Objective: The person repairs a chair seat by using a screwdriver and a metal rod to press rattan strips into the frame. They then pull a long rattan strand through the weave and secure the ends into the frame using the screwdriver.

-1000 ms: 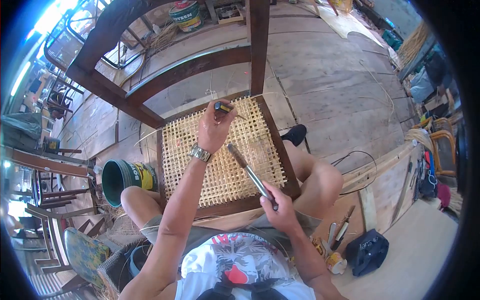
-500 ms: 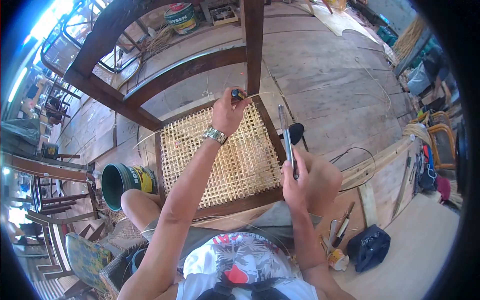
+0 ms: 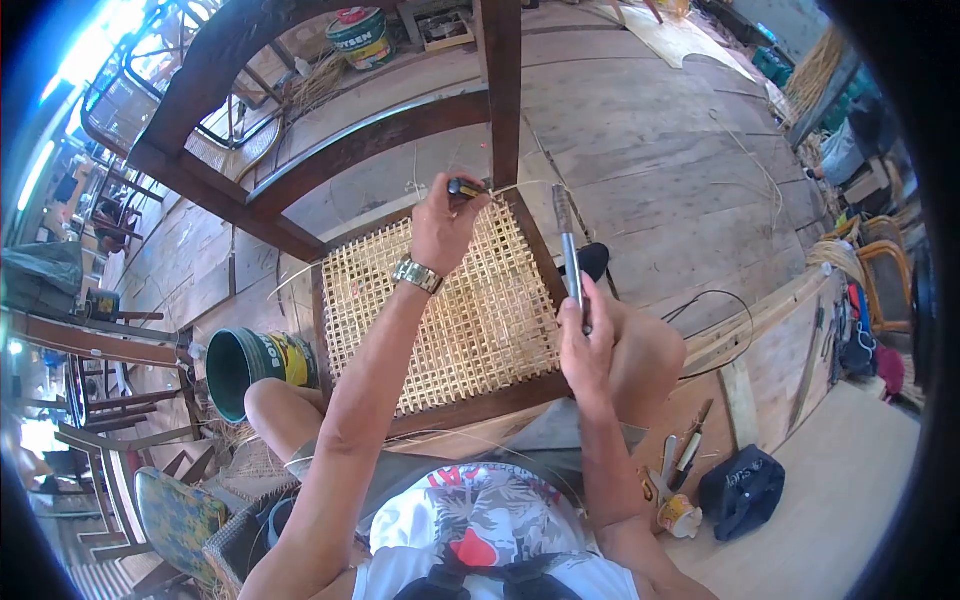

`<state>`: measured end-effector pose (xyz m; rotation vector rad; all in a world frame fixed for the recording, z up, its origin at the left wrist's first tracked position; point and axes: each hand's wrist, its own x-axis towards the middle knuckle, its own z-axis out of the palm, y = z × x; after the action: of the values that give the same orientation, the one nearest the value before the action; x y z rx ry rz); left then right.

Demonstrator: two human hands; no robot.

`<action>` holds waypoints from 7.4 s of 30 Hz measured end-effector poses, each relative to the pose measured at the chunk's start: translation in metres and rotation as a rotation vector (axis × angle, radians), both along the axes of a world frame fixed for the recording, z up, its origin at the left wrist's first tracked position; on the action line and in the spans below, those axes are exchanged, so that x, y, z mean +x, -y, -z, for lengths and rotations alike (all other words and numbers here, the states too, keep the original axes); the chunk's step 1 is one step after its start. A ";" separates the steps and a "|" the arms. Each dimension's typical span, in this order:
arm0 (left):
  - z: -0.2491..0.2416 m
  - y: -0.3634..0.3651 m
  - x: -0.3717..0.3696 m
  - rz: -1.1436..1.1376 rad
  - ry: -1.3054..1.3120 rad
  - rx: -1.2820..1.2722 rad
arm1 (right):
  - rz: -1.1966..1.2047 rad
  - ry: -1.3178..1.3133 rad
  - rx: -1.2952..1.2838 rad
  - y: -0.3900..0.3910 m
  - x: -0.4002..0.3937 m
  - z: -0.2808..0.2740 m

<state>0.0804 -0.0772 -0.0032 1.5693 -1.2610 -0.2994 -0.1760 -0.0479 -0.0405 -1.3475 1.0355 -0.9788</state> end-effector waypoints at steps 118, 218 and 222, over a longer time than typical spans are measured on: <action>0.013 0.001 0.011 -0.036 0.173 0.100 | -0.141 -0.076 -0.366 -0.023 0.028 0.008; 0.004 -0.037 -0.002 -0.051 0.074 0.042 | -0.547 -0.181 -0.105 -0.062 -0.008 -0.016; -0.002 -0.036 -0.002 -0.052 0.103 -0.004 | -0.569 -0.182 -0.153 -0.056 -0.001 -0.019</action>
<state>0.0785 -0.0407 -0.0010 1.6288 -1.2968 -0.1851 -0.1768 0.0085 -0.0214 -1.7547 0.6519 -0.5201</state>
